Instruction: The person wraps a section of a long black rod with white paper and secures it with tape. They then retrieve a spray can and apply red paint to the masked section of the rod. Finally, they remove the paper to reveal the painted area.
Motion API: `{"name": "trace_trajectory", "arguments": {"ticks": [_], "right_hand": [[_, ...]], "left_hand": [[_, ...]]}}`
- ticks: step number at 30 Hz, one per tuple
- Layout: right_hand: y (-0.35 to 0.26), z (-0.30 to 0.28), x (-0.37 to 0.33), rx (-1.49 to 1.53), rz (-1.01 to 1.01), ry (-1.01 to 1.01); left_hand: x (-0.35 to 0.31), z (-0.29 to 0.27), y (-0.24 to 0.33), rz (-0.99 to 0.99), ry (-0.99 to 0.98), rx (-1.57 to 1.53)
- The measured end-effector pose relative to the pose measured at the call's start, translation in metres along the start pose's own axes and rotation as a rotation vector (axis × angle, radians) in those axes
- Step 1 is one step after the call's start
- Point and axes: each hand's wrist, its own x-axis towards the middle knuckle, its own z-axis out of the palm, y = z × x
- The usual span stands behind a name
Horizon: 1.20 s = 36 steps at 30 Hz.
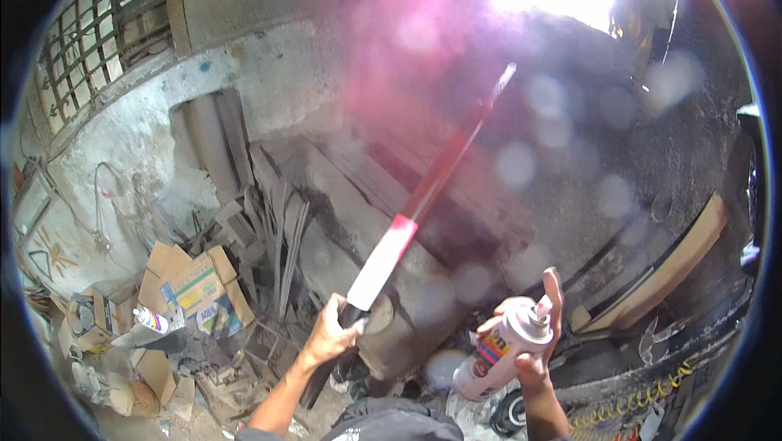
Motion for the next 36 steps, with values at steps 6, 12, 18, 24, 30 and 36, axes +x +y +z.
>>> {"name": "trace_trajectory", "arguments": {"ticks": [6, 12, 18, 24, 30, 36], "right_hand": [[0.005, -0.005, -0.026, -0.003, 0.275, 0.178], [0.049, 0.052, -0.088, -0.944, 0.149, -0.024], [0.061, 0.010, -0.104, -0.240, 0.277, 0.012], [0.050, 0.032, -0.083, 0.237, 0.466, 0.344], [0.071, 0.018, -0.088, -0.389, 0.236, 0.230], [0.091, 0.030, -0.075, -0.943, 0.125, -0.193]], "left_hand": [[0.004, -0.034, -0.003, 0.197, 0.195, 0.511], [0.011, -0.052, -0.022, 0.142, 0.117, 0.341], [0.039, -0.006, -0.067, 0.119, 0.064, -0.083], [0.059, 0.005, -0.080, 0.267, 0.196, -0.035], [0.041, -0.027, -0.059, 0.240, 0.182, -0.070], [0.016, -0.077, -0.010, 0.048, 0.059, -0.022]]}}
